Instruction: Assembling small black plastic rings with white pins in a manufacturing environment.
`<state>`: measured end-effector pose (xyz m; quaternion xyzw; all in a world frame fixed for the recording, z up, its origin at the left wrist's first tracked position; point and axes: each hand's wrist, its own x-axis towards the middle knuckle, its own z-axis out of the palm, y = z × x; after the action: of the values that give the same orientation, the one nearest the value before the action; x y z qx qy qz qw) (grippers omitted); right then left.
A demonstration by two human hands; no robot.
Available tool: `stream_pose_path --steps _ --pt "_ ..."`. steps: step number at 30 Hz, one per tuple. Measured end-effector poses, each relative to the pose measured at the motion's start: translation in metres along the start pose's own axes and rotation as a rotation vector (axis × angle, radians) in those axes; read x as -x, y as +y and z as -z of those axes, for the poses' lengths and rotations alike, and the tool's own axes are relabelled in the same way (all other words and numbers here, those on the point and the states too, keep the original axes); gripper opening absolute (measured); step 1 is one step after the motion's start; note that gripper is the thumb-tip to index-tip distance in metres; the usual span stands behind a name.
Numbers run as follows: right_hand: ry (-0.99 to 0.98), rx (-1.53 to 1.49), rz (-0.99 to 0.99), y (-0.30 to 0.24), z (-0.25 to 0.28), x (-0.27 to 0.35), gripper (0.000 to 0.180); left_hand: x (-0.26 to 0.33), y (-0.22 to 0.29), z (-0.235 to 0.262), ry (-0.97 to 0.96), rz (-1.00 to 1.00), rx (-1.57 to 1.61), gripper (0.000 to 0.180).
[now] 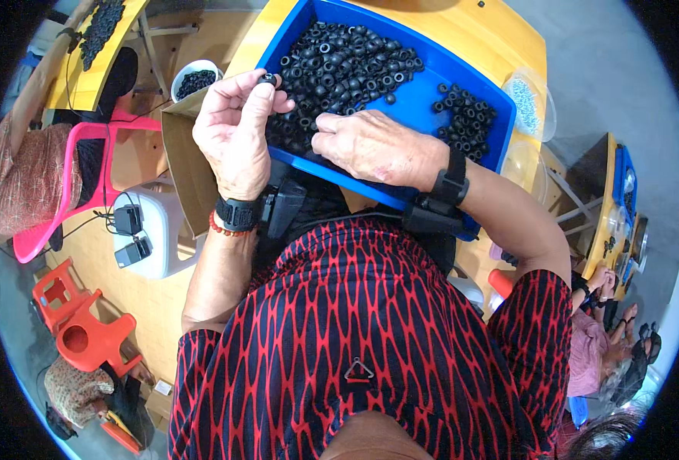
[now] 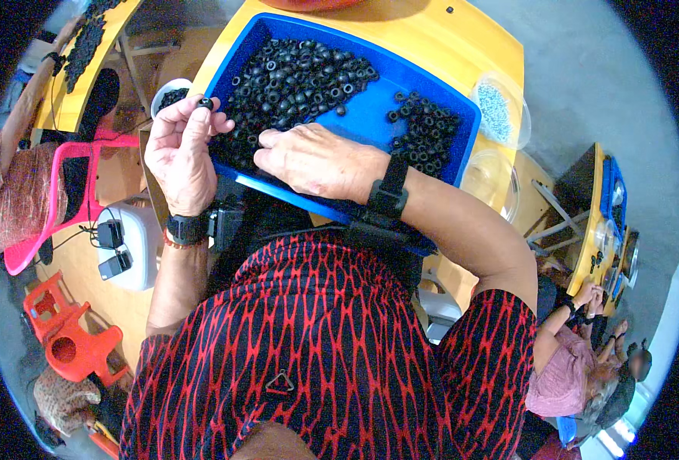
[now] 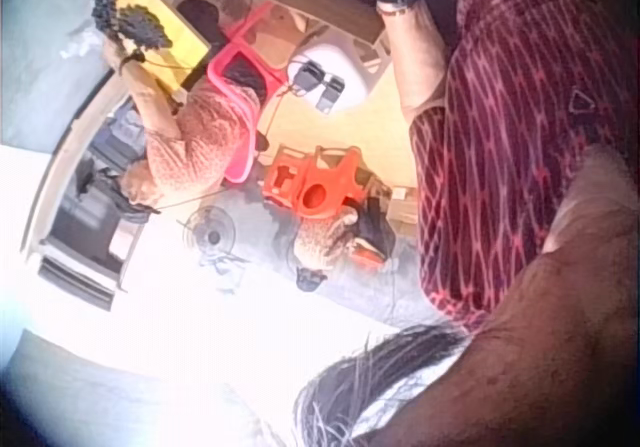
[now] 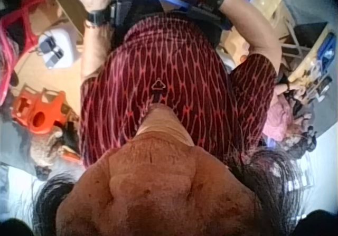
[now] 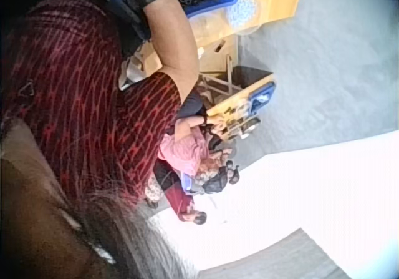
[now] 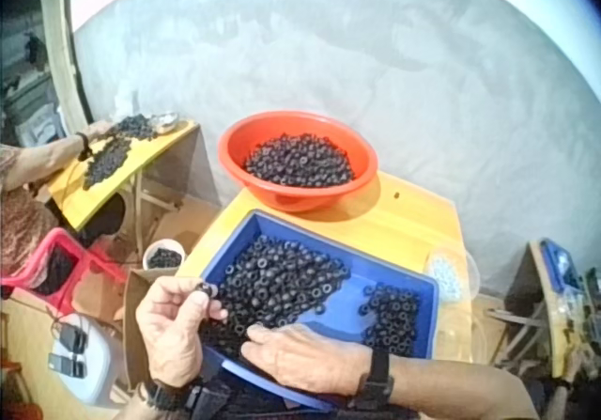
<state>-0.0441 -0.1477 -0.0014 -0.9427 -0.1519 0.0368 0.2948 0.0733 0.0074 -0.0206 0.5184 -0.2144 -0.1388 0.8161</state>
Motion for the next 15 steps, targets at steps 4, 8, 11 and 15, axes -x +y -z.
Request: stream_pose_path --steps 4,8,11,15 --pt "0.29 -0.241 -0.044 0.007 0.004 0.008 0.014 0.001 0.002 0.0 -0.002 0.016 0.0 0.016" --pt "0.472 -0.827 -0.419 -0.002 0.026 0.03 0.011 0.001 0.003 0.0 -0.052 0.036 0.032 0.018" --pt "0.591 -0.928 -0.446 -0.003 0.036 0.046 0.009 0.007 0.015 -0.009 -0.157 0.136 0.035 0.018" --pt "0.666 -0.908 -0.389 -0.002 0.027 0.061 0.01 0.02 0.012 -0.032 -0.272 0.32 0.152 0.018"
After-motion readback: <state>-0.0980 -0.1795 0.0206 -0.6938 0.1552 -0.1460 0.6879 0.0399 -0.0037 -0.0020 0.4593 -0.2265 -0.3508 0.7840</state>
